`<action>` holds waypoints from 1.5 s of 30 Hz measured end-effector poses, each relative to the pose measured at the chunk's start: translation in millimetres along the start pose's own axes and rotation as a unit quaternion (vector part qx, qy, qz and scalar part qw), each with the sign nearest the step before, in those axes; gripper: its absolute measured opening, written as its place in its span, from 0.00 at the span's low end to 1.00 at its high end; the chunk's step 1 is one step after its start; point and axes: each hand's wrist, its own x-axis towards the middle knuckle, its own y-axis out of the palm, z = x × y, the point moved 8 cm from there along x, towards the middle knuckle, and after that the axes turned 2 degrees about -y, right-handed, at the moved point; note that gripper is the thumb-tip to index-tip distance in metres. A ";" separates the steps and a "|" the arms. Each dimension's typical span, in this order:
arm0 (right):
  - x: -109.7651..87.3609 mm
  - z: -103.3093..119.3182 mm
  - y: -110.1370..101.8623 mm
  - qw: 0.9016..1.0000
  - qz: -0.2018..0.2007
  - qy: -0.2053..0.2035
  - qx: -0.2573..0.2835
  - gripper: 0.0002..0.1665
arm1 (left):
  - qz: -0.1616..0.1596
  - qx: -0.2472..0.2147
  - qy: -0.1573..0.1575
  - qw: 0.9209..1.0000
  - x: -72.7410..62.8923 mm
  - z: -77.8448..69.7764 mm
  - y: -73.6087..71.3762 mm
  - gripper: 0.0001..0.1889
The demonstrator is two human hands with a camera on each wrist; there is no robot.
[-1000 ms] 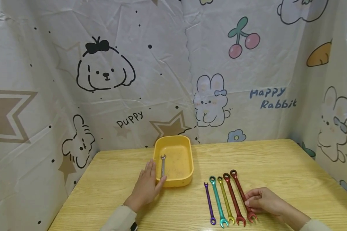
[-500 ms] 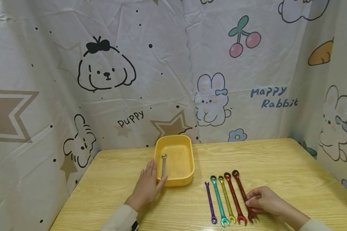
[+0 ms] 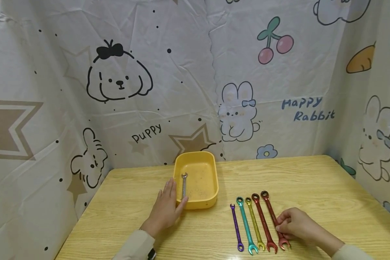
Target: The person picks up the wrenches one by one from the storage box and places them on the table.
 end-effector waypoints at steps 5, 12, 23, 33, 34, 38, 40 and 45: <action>-1.6 2.4 -0.6 1.000 -0.005 -0.003 -0.021 0.07 | -0.001 -0.001 0.002 1.000 0.7 -0.8 -1.2 0.44; -2.7 5.1 -0.2 0.999 -0.007 -0.005 -0.040 0.06 | -0.002 0.000 0.003 1.000 0.3 -1.4 -2.0 0.44; -2.2 3.0 -1.1 0.998 -0.022 0.007 -0.058 0.06 | 0.000 -0.001 0.002 1.000 0.0 -0.6 -1.3 0.44; -2.5 2.1 -1.2 0.998 -0.026 0.015 -0.057 0.05 | 0.002 -0.009 -0.003 1.000 -0.7 0.5 0.9 0.42; -2.4 2.1 -1.2 0.998 -0.024 0.012 -0.056 0.06 | 0.002 -0.008 -0.003 1.000 -0.7 0.4 0.8 0.42; -1.8 2.0 -1.3 0.999 -0.016 0.005 -0.050 0.06 | -0.001 -0.004 -0.001 1.000 -0.6 0.2 0.5 0.42; -1.7 1.7 -1.3 0.999 -0.013 0.001 -0.046 0.07 | -0.002 -0.004 0.000 1.000 -0.5 0.1 0.3 0.42; -1.9 1.3 -2.5 0.999 -0.012 -0.009 -0.045 0.08 | -0.002 -0.003 0.000 1.000 -0.2 -0.1 0.4 0.43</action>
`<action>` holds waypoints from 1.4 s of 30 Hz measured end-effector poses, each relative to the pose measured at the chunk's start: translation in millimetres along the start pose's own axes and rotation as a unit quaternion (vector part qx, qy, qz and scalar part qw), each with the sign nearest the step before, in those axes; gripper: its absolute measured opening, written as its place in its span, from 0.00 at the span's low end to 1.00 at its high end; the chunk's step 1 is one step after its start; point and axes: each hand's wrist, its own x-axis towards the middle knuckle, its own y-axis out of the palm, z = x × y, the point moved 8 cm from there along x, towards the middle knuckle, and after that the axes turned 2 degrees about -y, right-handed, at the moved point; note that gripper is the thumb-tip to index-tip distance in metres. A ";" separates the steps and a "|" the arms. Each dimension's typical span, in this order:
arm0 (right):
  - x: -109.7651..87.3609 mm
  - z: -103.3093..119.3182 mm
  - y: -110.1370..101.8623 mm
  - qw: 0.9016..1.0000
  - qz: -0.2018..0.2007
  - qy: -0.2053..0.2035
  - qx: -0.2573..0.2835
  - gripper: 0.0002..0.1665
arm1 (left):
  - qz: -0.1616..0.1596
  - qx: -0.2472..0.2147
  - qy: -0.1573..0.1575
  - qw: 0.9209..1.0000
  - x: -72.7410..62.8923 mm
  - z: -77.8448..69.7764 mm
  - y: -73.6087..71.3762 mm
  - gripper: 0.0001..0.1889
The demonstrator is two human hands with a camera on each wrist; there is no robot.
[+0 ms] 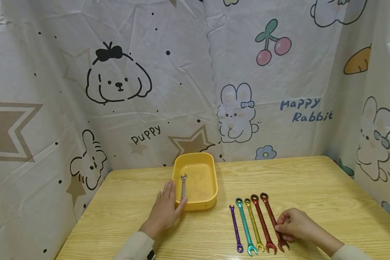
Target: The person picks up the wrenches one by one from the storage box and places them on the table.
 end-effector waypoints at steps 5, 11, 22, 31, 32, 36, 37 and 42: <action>1.2 3.1 -6.5 1.000 -0.016 -0.002 -0.020 0.09 | 0.002 0.000 0.001 1.000 -0.2 -0.5 0.0 0.43; 6.1 16.6 -21.3 0.998 -0.044 -0.018 -0.051 0.11 | -0.005 -0.002 0.005 1.000 0.2 -2.1 -2.8 0.43; 25.2 44.0 -23.4 0.997 -0.054 -0.043 -0.022 0.13 | -0.001 0.004 0.005 1.000 0.5 -2.6 -2.1 0.44; 50.7 81.5 -4.1 0.997 -0.041 -0.057 0.037 0.15 | 0.005 0.002 -0.001 1.000 -0.7 -0.5 0.2 0.43; 54.1 87.2 -0.1 0.996 -0.031 -0.061 0.048 0.16 | 0.006 0.003 -0.001 1.000 -0.8 -0.4 0.0 0.43; 68.1 110.7 13.0 0.994 -0.005 -0.074 0.084 0.16 | 0.002 0.007 0.002 1.000 -0.1 -1.0 -1.6 0.43; 71.7 116.0 15.3 0.993 -0.006 -0.074 0.088 0.15 | 0.001 0.007 0.003 1.000 0.2 -1.2 -1.8 0.44; 90.5 138.5 25.9 0.991 -0.011 -0.075 0.107 0.13 | 0.002 0.010 0.004 1.000 0.1 -1.4 -1.9 0.44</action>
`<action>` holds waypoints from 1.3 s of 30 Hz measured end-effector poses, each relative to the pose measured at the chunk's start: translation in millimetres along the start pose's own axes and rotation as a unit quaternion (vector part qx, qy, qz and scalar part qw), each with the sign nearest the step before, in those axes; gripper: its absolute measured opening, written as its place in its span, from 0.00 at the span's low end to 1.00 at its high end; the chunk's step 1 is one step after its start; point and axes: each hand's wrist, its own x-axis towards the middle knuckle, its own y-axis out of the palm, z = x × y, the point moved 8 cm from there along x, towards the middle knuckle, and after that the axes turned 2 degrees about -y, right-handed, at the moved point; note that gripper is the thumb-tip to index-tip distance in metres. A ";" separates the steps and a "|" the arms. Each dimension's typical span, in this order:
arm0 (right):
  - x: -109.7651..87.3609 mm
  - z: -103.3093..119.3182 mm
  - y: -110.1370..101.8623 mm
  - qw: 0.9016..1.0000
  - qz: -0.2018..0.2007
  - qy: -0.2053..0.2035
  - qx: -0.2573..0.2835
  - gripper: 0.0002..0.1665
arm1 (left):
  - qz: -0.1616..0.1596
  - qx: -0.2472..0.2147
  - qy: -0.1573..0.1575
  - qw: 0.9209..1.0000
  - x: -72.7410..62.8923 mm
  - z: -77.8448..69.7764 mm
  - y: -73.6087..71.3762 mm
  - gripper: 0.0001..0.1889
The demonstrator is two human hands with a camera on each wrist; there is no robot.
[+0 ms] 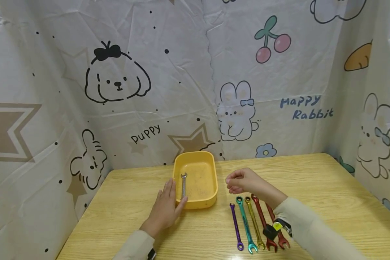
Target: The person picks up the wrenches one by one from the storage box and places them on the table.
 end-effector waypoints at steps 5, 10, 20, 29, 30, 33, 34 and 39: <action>21.3 10.8 18.7 1.000 0.002 0.007 0.018 0.12 | 0.003 0.000 -0.002 1.000 -0.3 0.7 0.6 0.44; 42.4 14.0 37.1 0.999 0.003 0.021 0.047 0.12 | 0.007 -0.003 -0.006 1.000 0.2 1.7 2.2 0.44; 72.0 10.8 70.2 0.997 -0.019 0.042 0.058 0.12 | -0.003 -0.008 -0.006 1.000 1.0 3.4 3.7 0.43; 91.2 -3.0 96.5 0.994 -0.034 0.064 0.082 0.11 | -0.005 -0.012 -0.003 1.000 1.1 2.8 2.8 0.43; 93.0 -4.5 98.5 0.994 -0.036 0.063 0.082 0.11 | -0.005 -0.012 -0.003 1.000 1.2 2.5 2.6 0.43; 97.3 -8.1 103.7 0.994 -0.044 0.062 0.082 0.10 | -0.007 -0.011 -0.002 1.000 1.5 1.8 1.3 0.43; 98.2 -8.7 105.2 0.994 -0.047 0.060 0.079 0.10 | -0.009 -0.013 -0.001 1.000 1.5 1.3 0.5 0.43; 99.4 -13.8 111.0 0.994 -0.063 0.067 0.061 0.09 | -0.008 -0.017 0.000 1.000 1.0 0.7 -1.5 0.42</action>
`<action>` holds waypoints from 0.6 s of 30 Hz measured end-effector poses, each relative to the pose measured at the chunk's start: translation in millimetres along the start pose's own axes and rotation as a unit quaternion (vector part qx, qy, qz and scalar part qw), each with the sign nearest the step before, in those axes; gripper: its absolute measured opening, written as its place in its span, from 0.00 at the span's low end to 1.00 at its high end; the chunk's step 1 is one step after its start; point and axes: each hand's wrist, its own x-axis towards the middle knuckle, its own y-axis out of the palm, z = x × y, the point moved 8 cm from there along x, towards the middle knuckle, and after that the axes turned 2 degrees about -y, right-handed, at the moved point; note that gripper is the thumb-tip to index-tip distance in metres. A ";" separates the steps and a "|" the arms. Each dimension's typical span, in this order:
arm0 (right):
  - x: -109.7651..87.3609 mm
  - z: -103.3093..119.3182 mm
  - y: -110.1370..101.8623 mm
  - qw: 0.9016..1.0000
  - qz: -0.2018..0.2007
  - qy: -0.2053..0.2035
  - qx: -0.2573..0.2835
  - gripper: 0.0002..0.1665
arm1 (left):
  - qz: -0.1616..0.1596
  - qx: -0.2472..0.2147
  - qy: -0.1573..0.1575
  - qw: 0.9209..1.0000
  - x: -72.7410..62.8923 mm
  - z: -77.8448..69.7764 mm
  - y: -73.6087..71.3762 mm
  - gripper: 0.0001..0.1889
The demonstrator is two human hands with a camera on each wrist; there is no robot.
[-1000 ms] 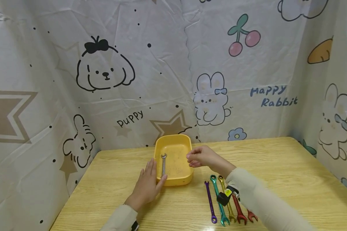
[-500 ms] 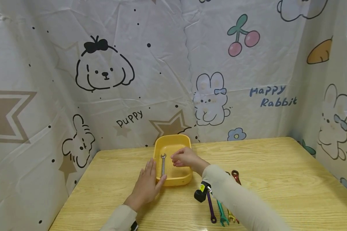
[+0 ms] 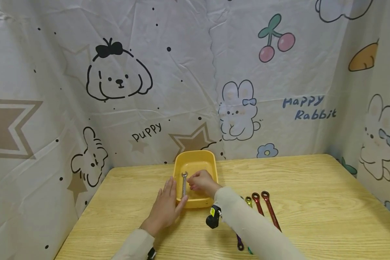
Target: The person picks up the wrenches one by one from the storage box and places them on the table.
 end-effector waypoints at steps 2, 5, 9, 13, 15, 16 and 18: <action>-0.1 -2.3 0.8 1.000 -0.008 0.002 -0.008 0.08 | 0.002 0.004 -0.001 1.000 0.0 0.0 -0.2 0.42; -0.4 -4.9 2.0 1.000 -0.016 0.002 -0.014 0.08 | 0.001 0.009 0.000 1.000 0.4 -0.2 -0.6 0.42; -0.5 -7.2 5.3 0.999 -0.017 -0.010 -0.040 0.06 | 0.001 0.005 0.002 1.000 0.4 -1.1 -1.2 0.42; 0.6 -7.6 8.6 0.994 -0.018 -0.020 -0.101 0.07 | 0.000 0.004 -0.001 1.000 0.4 -0.3 -1.0 0.42; 1.2 -7.1 10.5 0.990 -0.017 -0.025 -0.139 0.09 | 0.000 0.005 -0.003 1.000 0.5 0.1 -0.4 0.42; 1.3 -7.1 11.5 0.988 -0.015 -0.025 -0.153 0.09 | -0.001 0.003 -0.002 1.000 0.4 0.3 -0.2 0.42; 0.8 -6.3 13.5 0.984 -0.011 -0.031 -0.178 0.10 | 0.000 0.002 -0.004 1.000 0.0 0.4 0.6 0.43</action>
